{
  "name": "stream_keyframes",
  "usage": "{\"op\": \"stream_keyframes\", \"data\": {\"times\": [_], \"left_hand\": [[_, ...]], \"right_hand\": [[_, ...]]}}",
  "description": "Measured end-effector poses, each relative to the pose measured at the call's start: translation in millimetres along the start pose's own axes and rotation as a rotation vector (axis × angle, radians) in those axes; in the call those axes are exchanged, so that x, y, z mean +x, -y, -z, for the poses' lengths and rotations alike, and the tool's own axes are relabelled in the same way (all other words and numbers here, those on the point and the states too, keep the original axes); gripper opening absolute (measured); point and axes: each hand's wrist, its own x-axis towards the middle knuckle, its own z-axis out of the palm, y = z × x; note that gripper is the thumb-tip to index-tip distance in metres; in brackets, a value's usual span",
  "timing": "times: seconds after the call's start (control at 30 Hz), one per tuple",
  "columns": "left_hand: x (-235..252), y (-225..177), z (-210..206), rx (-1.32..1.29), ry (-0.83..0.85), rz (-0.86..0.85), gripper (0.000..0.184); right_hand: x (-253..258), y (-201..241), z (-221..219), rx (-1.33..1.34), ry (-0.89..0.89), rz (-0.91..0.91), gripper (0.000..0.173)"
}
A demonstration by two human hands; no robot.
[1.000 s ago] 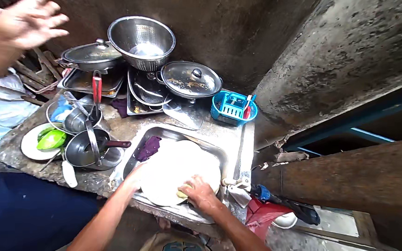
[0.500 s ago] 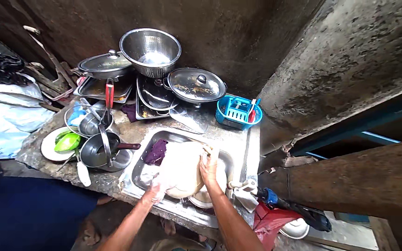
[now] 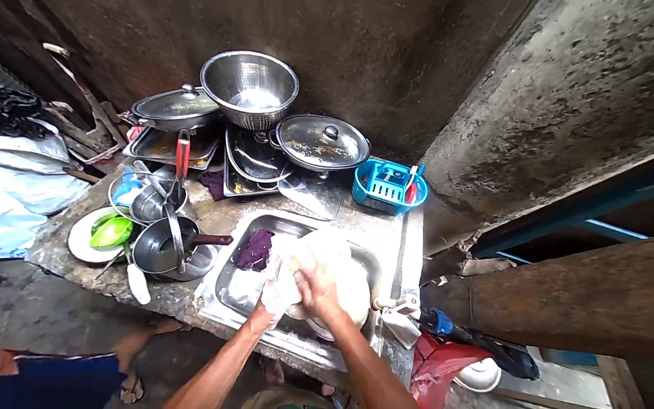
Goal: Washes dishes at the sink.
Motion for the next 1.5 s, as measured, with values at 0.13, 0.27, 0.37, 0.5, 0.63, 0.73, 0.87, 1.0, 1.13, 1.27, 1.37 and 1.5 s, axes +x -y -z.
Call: {"op": "stream_keyframes", "data": {"times": [0.13, 0.27, 0.37, 0.5, 0.63, 0.73, 0.87, 1.0, 1.13, 1.27, 1.37, 1.5], "left_hand": [[-3, 3, -9, -0.093, -0.068, 0.062, 0.038], [4, -1, -27, -0.311, -0.175, 0.166, 0.029], [7, -5, -27, -0.437, -0.22, 0.233, 0.034], [-9, 9, -26, -0.516, -0.175, 0.219, 0.032], [-2, 32, -36, -0.342, -0.236, 0.302, 0.028], [-7, 54, -30, -0.114, -0.081, 0.347, 0.038], [-2, 58, -29, 0.383, 0.097, 0.259, 0.041], [22, 50, -15, 0.951, -0.128, 0.221, 0.042], [54, 77, 7, 0.82, -0.23, 0.411, 0.053], [62, 61, -2, 0.754, -0.14, 0.302, 0.048], [59, 30, -1, 0.963, -0.09, 0.0, 0.045], [53, -19, 7, 0.985, -0.231, -0.301, 0.04]], "right_hand": [[19, -51, -1, -0.096, -0.228, -0.23, 0.041], [-16, 5, -13, -0.057, 0.073, -0.253, 0.038], [-47, 10, -20, -0.071, 0.079, -0.06, 0.033], [-32, -26, 14, -0.3, 0.113, -0.497, 0.043], [-43, -45, 20, -0.338, -0.162, -0.484, 0.039], [-66, -33, 20, -0.337, -0.187, -0.475, 0.036], [-75, -25, 21, -0.264, -0.011, -0.463, 0.034], [-79, -26, 21, -0.316, 0.231, -0.589, 0.037], [-91, -35, 20, -0.405, 0.337, -0.6, 0.038], [-92, -43, 20, -0.417, 0.293, -0.608, 0.039], [-87, -43, 26, -0.423, 0.408, -0.658, 0.041], [-82, -44, 29, -0.314, 0.347, -0.709, 0.039]]}}
